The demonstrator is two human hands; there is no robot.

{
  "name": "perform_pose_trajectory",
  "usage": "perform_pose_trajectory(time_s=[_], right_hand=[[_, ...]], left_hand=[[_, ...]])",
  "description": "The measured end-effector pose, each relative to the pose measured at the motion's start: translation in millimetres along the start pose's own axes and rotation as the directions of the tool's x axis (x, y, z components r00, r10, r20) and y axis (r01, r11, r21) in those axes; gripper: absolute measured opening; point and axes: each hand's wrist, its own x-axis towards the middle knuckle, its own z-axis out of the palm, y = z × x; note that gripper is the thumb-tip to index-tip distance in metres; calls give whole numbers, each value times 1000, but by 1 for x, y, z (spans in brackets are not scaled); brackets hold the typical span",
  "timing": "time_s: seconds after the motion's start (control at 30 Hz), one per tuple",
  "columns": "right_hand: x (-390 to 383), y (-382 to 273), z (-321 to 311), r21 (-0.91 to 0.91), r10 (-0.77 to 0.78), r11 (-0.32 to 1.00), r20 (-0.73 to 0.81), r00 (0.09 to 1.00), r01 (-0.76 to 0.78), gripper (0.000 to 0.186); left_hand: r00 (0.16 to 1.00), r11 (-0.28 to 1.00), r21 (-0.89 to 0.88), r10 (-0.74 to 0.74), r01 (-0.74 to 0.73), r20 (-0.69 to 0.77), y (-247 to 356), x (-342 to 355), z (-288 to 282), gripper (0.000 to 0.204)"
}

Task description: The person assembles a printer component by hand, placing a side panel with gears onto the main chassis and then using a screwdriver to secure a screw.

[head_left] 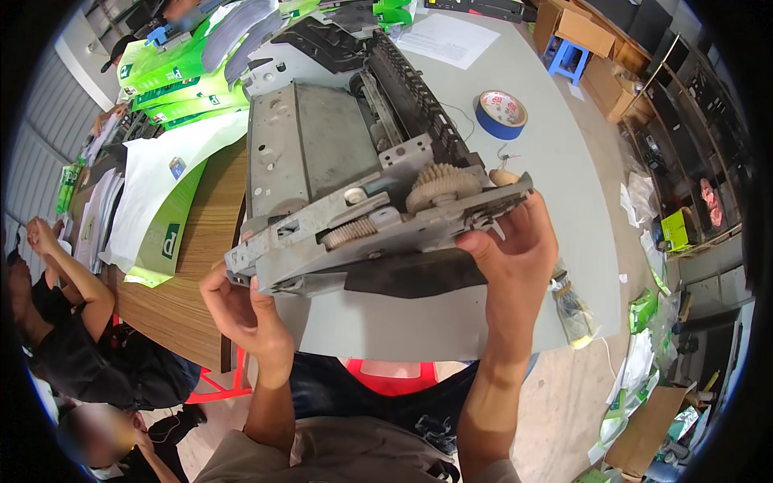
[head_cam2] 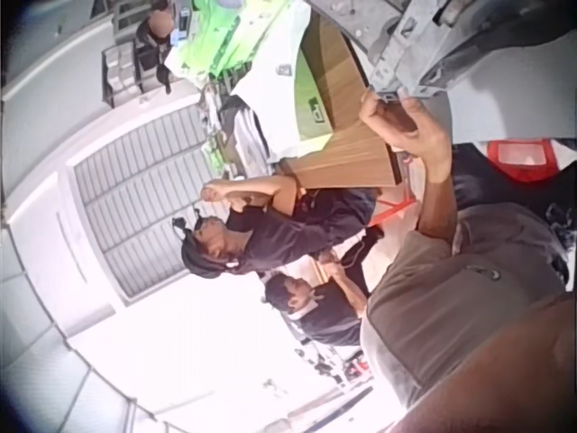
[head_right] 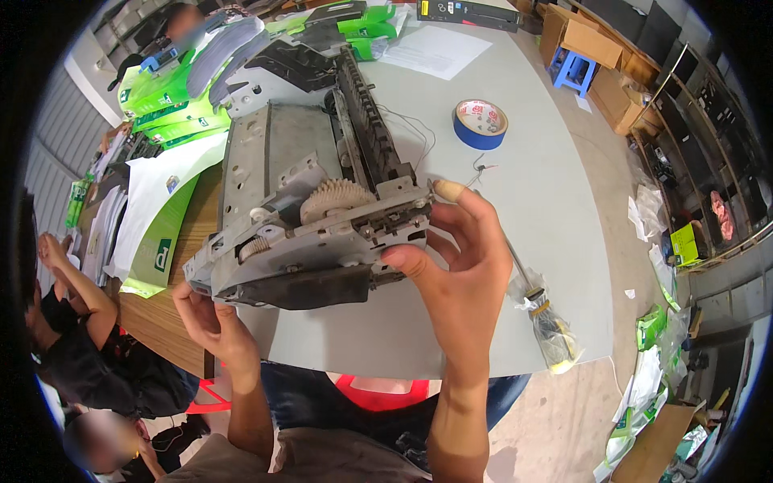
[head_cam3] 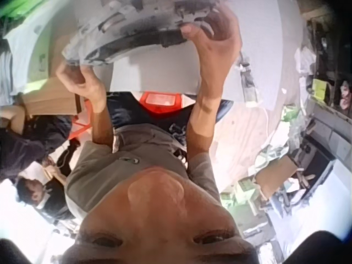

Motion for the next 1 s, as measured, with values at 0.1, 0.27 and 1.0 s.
perform_pose_trajectory(time_s=[0.1,0.27,1.0], right_hand=[[-1,-2,1,7,16,1000,-18,1000,-16,75],[-1,-3,2,75,9,997,-1,1000,-9,77],[-13,5,9,-3,-178,984,-113,978,179,44]], left_hand=[[999,999,-23,26,-26,18,1,1,1,50],[999,998,-66,25,-22,34,2,3,-1,39],[1000,999,-39,28,-28,7,5,0,5,27]])
